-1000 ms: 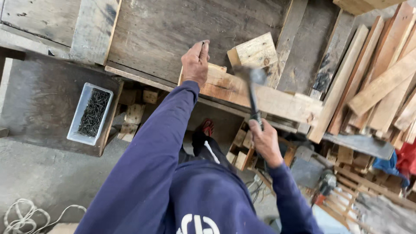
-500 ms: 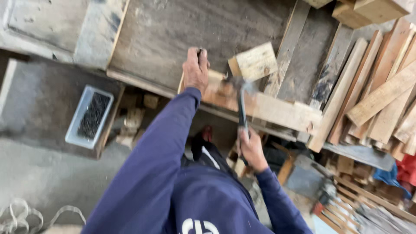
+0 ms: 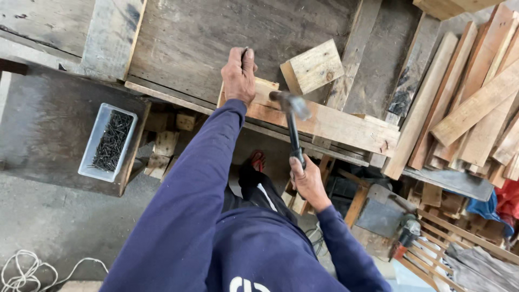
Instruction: The person hammers nails into wooden planks on a workbench, repeatedly positioning the wood and driving nails with a hammer. The person also picks up and places small wooden blocks on the bench during the process.
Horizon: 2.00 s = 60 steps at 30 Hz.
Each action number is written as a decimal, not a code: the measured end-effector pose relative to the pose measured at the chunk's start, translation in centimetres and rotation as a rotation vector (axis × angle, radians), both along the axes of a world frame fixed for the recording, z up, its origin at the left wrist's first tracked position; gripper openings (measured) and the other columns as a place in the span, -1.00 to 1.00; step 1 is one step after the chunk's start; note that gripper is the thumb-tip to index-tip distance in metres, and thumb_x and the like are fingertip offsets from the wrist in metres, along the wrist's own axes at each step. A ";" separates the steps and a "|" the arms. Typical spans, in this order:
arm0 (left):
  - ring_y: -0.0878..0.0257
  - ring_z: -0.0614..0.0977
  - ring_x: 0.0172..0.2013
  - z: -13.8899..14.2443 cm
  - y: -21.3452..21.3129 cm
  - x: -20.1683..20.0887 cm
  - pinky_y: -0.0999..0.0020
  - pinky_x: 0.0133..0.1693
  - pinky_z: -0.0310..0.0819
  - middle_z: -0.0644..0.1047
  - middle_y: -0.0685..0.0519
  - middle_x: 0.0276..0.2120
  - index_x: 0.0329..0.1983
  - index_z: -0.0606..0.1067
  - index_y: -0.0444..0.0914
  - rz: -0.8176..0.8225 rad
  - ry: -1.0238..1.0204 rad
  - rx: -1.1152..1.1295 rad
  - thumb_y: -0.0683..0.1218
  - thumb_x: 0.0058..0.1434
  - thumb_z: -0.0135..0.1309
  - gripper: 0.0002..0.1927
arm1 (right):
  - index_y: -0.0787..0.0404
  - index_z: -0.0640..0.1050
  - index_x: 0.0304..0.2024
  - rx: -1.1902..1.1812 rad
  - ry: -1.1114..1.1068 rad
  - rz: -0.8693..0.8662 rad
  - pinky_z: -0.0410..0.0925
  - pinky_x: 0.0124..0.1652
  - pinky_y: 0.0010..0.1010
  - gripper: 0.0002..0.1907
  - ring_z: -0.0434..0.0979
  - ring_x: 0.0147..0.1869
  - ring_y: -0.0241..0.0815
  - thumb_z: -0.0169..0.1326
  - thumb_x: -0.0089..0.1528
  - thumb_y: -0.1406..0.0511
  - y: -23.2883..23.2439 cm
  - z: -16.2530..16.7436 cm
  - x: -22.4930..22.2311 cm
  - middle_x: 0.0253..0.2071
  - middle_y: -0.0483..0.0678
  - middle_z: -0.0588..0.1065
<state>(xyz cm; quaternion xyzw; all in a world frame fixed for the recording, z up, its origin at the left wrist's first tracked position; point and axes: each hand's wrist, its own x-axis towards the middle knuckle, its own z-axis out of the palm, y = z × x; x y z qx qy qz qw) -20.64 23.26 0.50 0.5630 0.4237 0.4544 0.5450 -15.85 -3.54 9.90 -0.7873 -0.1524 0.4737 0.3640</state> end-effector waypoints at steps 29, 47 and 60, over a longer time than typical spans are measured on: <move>0.42 0.55 -0.31 -1.7 -3.6 -5.6 0.47 -0.25 0.45 0.62 0.15 -0.35 -0.17 0.66 -0.33 -0.665 0.017 -0.172 -0.13 0.25 0.31 -0.83 | 0.26 0.40 -0.18 0.190 0.002 -0.194 0.28 -0.56 -0.52 -0.68 0.33 -0.58 -0.41 0.06 0.39 0.12 -4.9 -4.3 -5.6 -0.55 -0.17 0.36; 0.27 0.58 -0.30 -1.5 -3.7 -5.8 0.38 -0.20 0.49 0.62 0.00 -0.32 -0.10 0.66 -0.25 -0.741 0.136 0.012 -0.19 0.19 0.35 -0.78 | 0.28 0.46 -0.24 -0.017 -0.064 -0.127 0.28 -0.57 -0.50 -0.67 0.38 -0.59 -0.37 0.10 0.33 0.12 -4.3 1.2 -6.3 -0.58 -0.14 0.40; -0.15 0.66 -0.33 0.3 1.1 -3.6 -0.03 -0.29 0.53 0.50 -0.28 0.01 -0.16 0.52 -0.18 -0.006 0.971 0.250 0.23 0.44 -0.15 -0.57 | 0.37 0.43 -0.26 -0.084 -0.073 -0.038 0.28 -0.57 -0.46 -0.66 0.36 -0.60 -0.28 0.06 0.41 0.18 -3.7 2.4 -5.4 -0.57 0.00 0.39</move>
